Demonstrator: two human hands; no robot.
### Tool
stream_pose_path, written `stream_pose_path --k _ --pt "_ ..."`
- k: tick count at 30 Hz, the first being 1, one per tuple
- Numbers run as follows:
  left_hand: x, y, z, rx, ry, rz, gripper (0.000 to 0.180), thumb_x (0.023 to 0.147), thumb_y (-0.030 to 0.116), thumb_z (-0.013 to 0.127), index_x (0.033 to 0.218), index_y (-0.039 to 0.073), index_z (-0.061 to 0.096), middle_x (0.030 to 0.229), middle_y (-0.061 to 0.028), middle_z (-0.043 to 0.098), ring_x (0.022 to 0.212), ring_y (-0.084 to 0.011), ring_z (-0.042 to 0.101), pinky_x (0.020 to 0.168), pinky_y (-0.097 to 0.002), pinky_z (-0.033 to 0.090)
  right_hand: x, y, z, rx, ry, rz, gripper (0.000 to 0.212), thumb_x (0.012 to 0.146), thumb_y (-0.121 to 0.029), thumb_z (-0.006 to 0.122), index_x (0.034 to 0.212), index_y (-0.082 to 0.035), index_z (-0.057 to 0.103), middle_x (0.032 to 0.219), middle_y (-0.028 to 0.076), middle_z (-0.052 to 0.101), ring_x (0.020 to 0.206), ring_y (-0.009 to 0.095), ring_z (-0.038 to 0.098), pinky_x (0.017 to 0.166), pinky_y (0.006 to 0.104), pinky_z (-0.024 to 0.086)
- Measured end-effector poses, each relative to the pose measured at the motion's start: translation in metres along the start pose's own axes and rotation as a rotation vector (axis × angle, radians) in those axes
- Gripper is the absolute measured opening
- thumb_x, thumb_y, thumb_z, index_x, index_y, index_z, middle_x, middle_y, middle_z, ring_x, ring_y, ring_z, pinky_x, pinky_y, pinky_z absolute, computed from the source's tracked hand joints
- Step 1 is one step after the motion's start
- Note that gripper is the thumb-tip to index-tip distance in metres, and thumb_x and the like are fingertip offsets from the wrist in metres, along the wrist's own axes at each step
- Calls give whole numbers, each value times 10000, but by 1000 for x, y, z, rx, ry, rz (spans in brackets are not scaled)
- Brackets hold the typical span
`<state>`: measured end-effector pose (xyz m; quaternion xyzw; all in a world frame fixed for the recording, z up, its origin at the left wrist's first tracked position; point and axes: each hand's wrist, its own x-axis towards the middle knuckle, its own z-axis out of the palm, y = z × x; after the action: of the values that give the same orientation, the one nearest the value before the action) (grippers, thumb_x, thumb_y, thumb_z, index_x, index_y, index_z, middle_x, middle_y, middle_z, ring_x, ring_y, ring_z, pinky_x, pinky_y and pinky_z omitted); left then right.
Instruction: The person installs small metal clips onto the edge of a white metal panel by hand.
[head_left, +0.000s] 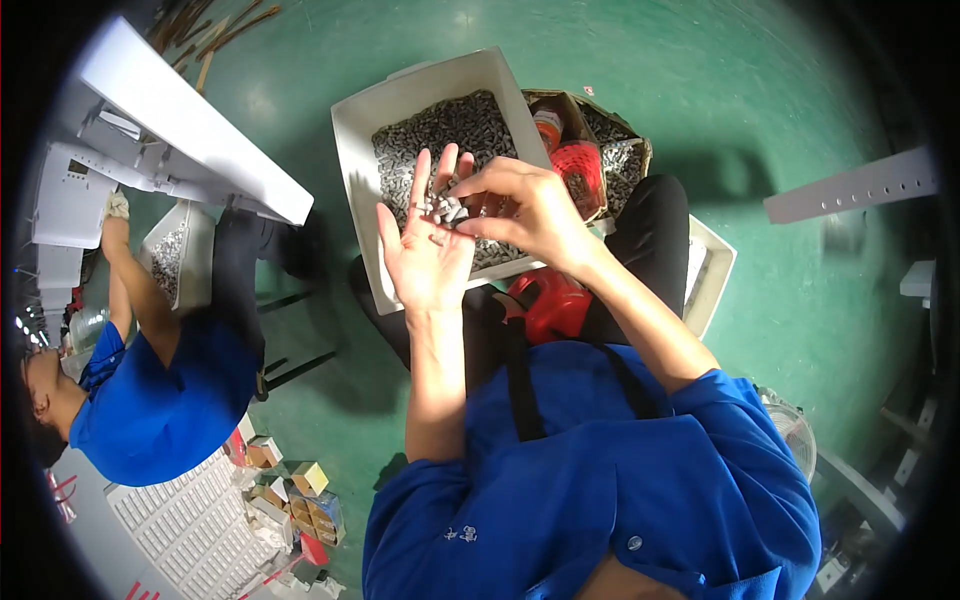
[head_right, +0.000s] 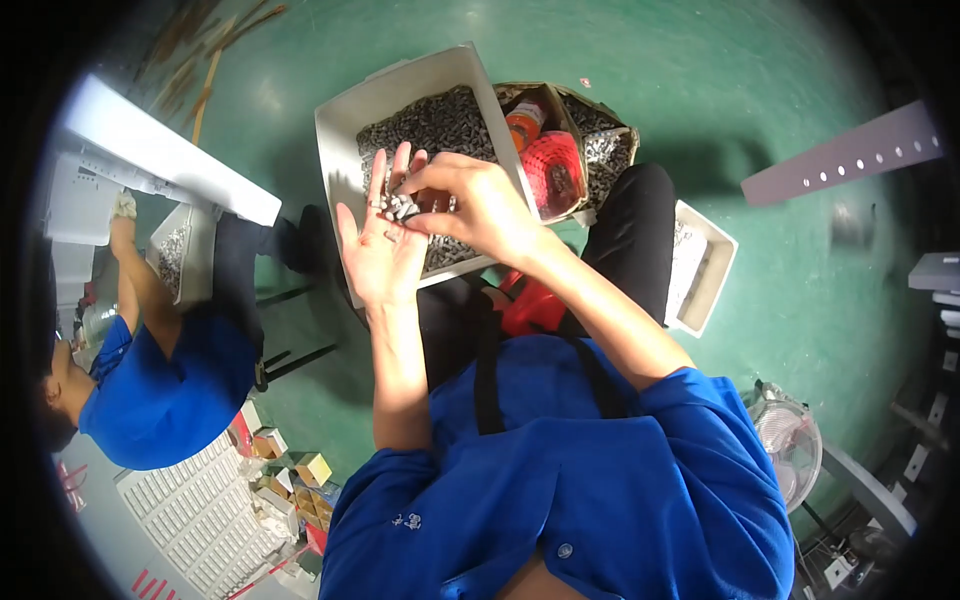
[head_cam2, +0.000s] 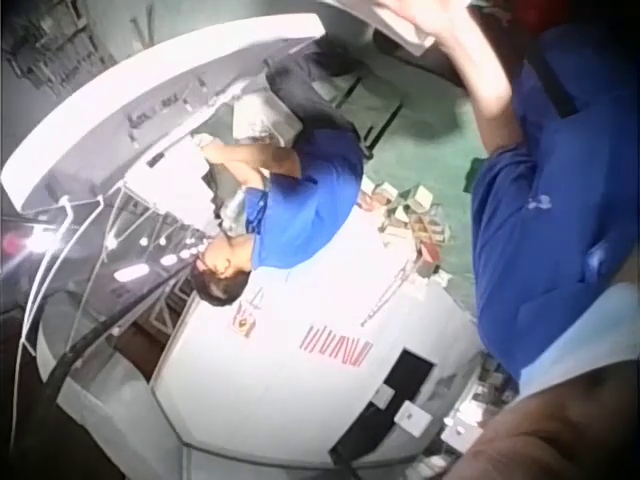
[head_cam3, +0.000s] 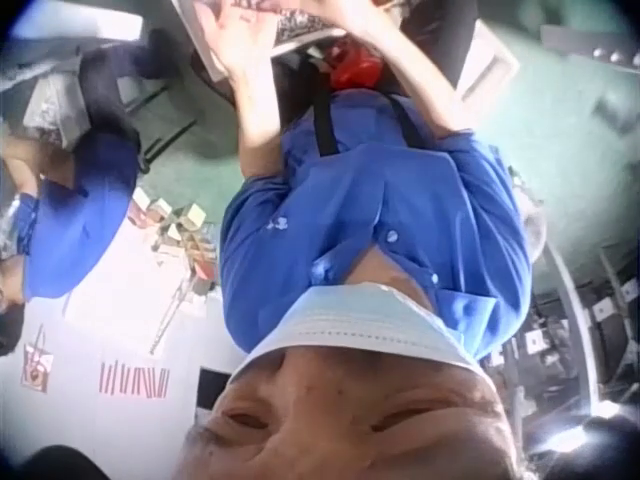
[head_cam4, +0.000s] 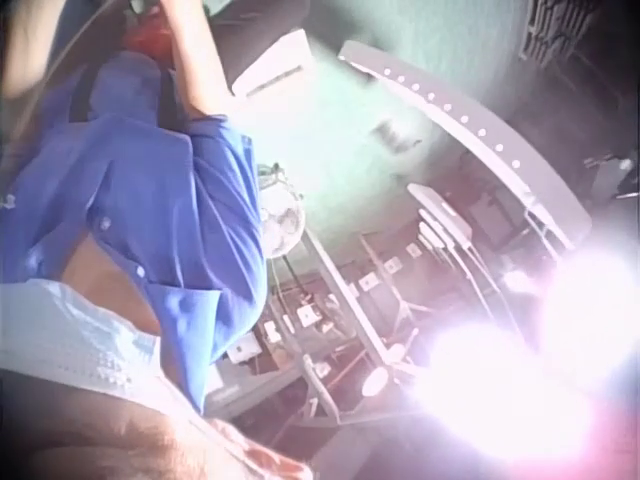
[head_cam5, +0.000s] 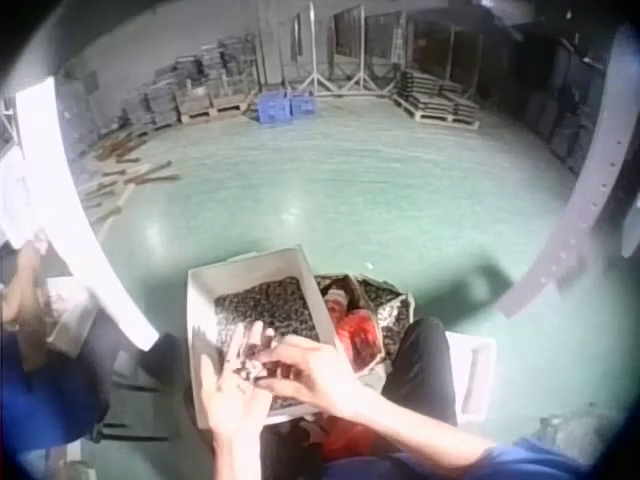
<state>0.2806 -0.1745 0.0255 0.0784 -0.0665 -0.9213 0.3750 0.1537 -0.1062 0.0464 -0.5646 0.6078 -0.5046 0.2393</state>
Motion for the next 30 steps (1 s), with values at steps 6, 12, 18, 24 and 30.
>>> stream_pose_path --k 6,12,18,24,30 --pt "7 -6 -20 11 39 40 563 949 413 291 1401 76 276 1436 -167 287 1310 -300 295 1095 -455 198 18 13 28 -25 -70 -66 184 678 -34 714 859 -35 682 796 95 639 739 226 638 680 307 514" --pt "6 -2 -27 -120 -38 58 531 929 313 320 1404 80 275 1451 -149 265 1328 -284 269 1112 -436 159 29 32 13 459 -34 354 124 806 -51 660 893 35 642 797 64 648 728 114 624 659 250 544" --pt "10 -3 -28 -16 -99 110 617 870 296 429 1406 51 246 1456 -149 241 1334 -248 256 1118 -418 143 33 30 14 497 -59 265 124 792 13 642 916 13 656 840 62 647 789 131 630 713 241 530" --pt "5 -5 -24 53 -6 104 615 869 308 427 1401 49 256 1445 -162 262 1335 -253 253 1112 -412 166 32 10 13 -45 -98 -158 212 686 -61 713 896 -55 687 849 68 614 788 208 620 707 291 509" --pt "6 -8 -24 36 -31 87 608 865 292 398 1402 46 253 1449 -167 257 1346 -267 234 1116 -405 165 29 11 32 -226 -79 -249 172 659 -94 714 821 -65 663 790 58 588 761 240 591 687 328 501"
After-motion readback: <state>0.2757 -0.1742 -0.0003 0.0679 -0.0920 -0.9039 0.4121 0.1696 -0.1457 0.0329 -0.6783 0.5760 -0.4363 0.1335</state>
